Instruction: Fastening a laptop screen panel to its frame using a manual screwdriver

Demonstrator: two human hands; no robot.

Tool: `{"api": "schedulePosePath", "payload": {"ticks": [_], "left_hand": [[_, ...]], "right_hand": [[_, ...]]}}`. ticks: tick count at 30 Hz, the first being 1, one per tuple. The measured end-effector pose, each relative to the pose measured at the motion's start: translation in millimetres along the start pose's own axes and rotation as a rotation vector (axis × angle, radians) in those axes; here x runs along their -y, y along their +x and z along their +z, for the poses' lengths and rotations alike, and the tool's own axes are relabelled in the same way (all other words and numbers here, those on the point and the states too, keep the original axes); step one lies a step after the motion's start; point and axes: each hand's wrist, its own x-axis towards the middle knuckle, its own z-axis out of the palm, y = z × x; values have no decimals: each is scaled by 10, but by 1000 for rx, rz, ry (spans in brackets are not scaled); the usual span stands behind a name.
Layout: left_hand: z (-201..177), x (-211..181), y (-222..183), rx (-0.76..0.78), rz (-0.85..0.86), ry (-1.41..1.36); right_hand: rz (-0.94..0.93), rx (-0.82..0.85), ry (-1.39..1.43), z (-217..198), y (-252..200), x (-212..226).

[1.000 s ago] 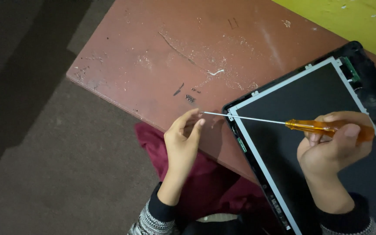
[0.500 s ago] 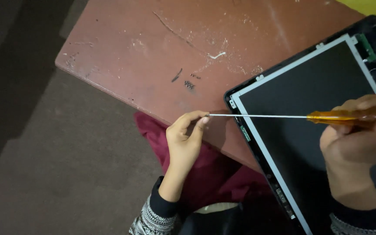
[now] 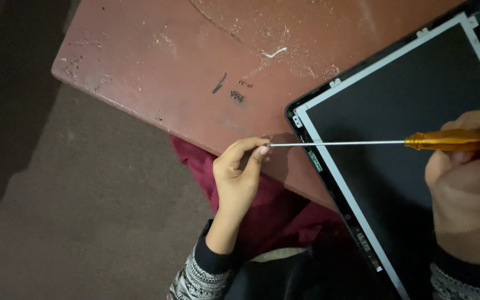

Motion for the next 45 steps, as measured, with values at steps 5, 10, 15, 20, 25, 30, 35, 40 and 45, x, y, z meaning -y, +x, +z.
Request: {"api": "schedulePosePath", "payload": {"ticks": [5, 10, 15, 20, 25, 30, 35, 40, 45], "left_hand": [[-16, 25, 2, 37, 87, 137], [61, 102, -10, 42, 147, 91], [304, -23, -25, 165, 185, 49], [384, 103, 135, 119, 395, 188], [424, 224, 209, -14, 474, 224], [288, 283, 202, -10, 335, 148], [297, 247, 245, 21, 324, 74], [303, 223, 244, 40, 294, 46], [320, 195, 250, 39, 282, 56]], "right_hand": [[-40, -185, -130, 517, 138, 338], [110, 193, 217, 462, 415, 214], [184, 5, -451, 1790, 379, 496], [29, 59, -403, 1793, 468, 421], [-146, -8, -407, 1764, 547, 236], [-248, -44, -438, 1705, 672, 145], [-431, -1, -521, 1706, 824, -170], [-417, 44, -509, 1730, 835, -166], [-382, 56, -513, 1777, 873, -154]]}}
